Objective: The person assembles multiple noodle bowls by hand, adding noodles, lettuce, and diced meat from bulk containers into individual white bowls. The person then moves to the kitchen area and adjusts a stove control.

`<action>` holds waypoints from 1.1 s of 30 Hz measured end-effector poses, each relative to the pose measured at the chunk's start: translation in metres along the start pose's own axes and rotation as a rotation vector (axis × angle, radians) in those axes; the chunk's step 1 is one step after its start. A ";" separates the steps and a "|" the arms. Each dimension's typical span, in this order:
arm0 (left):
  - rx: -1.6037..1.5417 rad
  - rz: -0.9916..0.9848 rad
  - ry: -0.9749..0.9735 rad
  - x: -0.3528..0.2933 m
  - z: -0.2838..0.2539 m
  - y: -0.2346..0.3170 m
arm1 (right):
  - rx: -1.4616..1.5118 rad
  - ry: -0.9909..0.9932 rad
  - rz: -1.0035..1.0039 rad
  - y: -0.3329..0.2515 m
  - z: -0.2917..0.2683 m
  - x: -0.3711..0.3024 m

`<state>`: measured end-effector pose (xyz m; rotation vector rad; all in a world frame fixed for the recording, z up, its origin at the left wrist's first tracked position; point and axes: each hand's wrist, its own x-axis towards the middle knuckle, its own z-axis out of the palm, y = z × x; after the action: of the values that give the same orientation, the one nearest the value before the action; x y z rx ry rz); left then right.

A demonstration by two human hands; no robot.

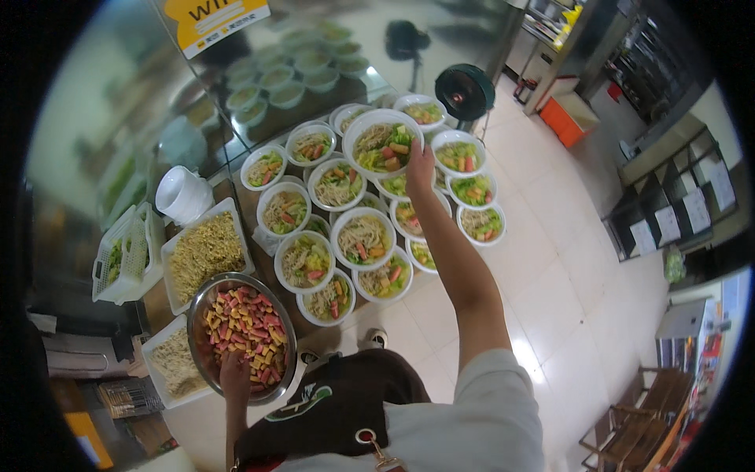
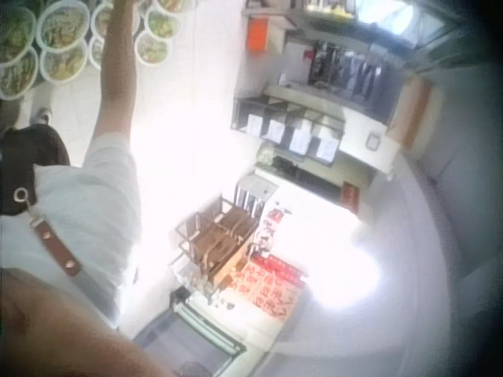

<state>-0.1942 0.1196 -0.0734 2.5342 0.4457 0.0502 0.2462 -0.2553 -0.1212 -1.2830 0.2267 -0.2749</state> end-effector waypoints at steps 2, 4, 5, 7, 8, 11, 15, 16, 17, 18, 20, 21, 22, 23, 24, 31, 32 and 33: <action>0.005 -0.059 0.076 -0.021 0.001 -0.029 | -0.234 0.046 -0.051 0.022 0.025 0.053; 0.012 -0.144 0.135 -0.052 0.000 -0.059 | -0.586 0.101 -0.196 0.053 0.039 0.100; -0.010 -0.223 0.142 -0.070 0.002 -0.077 | -0.688 0.110 -0.167 0.068 0.043 0.120; 0.074 -0.366 0.155 -0.100 -0.001 -0.090 | -0.789 0.112 -0.119 0.098 0.047 0.152; 0.087 -0.377 0.182 -0.120 0.002 -0.110 | -0.786 0.106 -0.096 0.112 0.047 0.165; 0.183 -0.330 0.239 -0.174 0.013 -0.167 | -0.782 0.125 0.038 0.129 0.043 0.196; 0.252 -0.431 0.251 -0.212 0.006 -0.162 | -0.786 0.029 0.218 0.130 0.062 0.172; 0.242 -0.465 0.239 -0.213 0.005 -0.159 | -0.904 -0.016 0.162 0.125 0.063 0.170; 0.226 -0.489 0.224 -0.208 0.004 -0.158 | -1.079 -0.102 0.066 0.117 0.056 0.174; 0.210 -0.514 0.208 -0.203 0.004 -0.157 | -1.252 -0.190 -0.032 0.109 0.051 0.178; 0.215 -0.460 0.211 -0.202 0.003 -0.165 | -1.449 -0.254 -0.149 0.098 0.048 0.178; 0.236 -0.385 0.232 -0.205 0.002 -0.176 | -1.474 -0.232 -0.169 0.096 0.052 0.173; 0.258 -0.313 0.253 -0.209 0.004 -0.185 | -1.497 -0.213 -0.190 0.095 0.059 0.165; 0.216 -0.335 0.261 -0.199 0.012 -0.191 | -1.886 -0.250 -0.583 0.094 0.040 0.177; 0.174 -0.359 0.270 -0.184 0.022 -0.200 | -2.244 -0.280 -1.013 0.091 0.019 0.187; 0.138 -0.569 0.192 -0.132 -0.016 -0.170 | -1.008 -0.184 -0.891 0.087 0.155 0.058; 0.112 -0.562 0.190 -0.127 -0.021 -0.171 | -0.992 -0.337 -0.763 0.088 0.187 0.027; 0.084 -0.550 0.186 -0.121 -0.025 -0.173 | -0.977 -0.483 -0.632 0.089 0.221 -0.008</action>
<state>-0.3639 0.2293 -0.1380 2.4073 1.2227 0.0606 0.3159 -0.0287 -0.1477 -2.3321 -0.5449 -0.3967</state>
